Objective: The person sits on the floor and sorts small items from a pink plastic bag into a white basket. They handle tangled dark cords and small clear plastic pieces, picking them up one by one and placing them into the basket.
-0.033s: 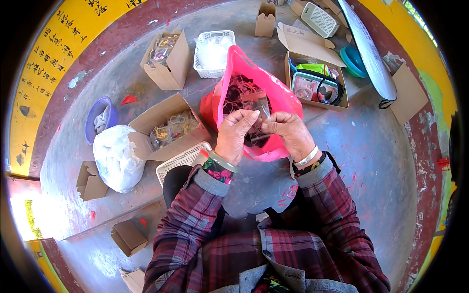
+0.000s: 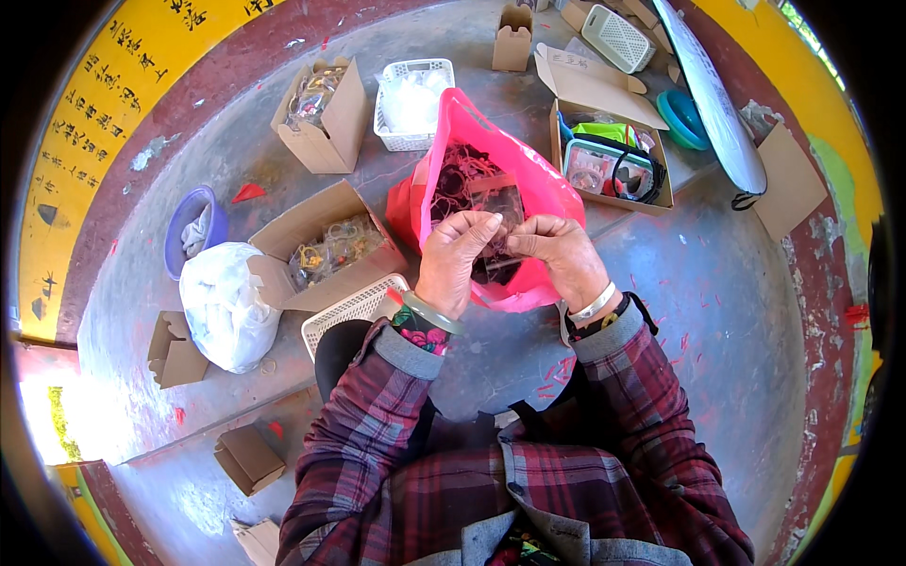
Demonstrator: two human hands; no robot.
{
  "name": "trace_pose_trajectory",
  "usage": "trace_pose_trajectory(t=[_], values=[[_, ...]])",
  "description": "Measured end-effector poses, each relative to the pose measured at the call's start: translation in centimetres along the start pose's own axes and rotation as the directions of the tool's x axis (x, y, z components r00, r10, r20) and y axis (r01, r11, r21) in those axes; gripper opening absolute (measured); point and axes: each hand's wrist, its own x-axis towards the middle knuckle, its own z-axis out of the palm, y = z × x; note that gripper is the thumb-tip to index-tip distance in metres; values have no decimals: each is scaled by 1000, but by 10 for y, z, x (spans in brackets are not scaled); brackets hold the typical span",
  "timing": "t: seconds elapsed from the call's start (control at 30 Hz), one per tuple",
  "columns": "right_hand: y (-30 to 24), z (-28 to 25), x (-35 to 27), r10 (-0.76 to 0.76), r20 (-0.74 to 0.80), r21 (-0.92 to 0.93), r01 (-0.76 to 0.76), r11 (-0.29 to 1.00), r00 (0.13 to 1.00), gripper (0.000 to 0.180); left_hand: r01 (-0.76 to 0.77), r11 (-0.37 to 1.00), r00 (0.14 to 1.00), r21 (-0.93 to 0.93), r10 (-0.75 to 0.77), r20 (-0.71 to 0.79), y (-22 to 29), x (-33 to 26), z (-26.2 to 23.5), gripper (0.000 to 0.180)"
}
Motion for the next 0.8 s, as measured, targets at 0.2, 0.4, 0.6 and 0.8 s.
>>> trace_pose_trajectory(t=[0.2, 0.4, 0.6, 0.8], values=[[-5, 2, -3, -61, -105, -70, 53, 996, 993, 7, -14, 991, 998, 132, 5, 69, -7, 3, -3, 10], [-1, 3, -3, -73, -109, -151, 56, 987, 991, 7, -4, 981, 999, 196, -6, 53, -11, 3, -6, 12], [0, 3, -2, -73, -61, -139, 64, 988, 995, 8, 7, 979, 999, 206, -14, 35, -8, 2, -5, 10], [-7, -1, -2, -49, -33, -193, 42, 980, 998, 7, -5, 978, 1000, 207, 2, 17, -5, 0, -3, 8]])
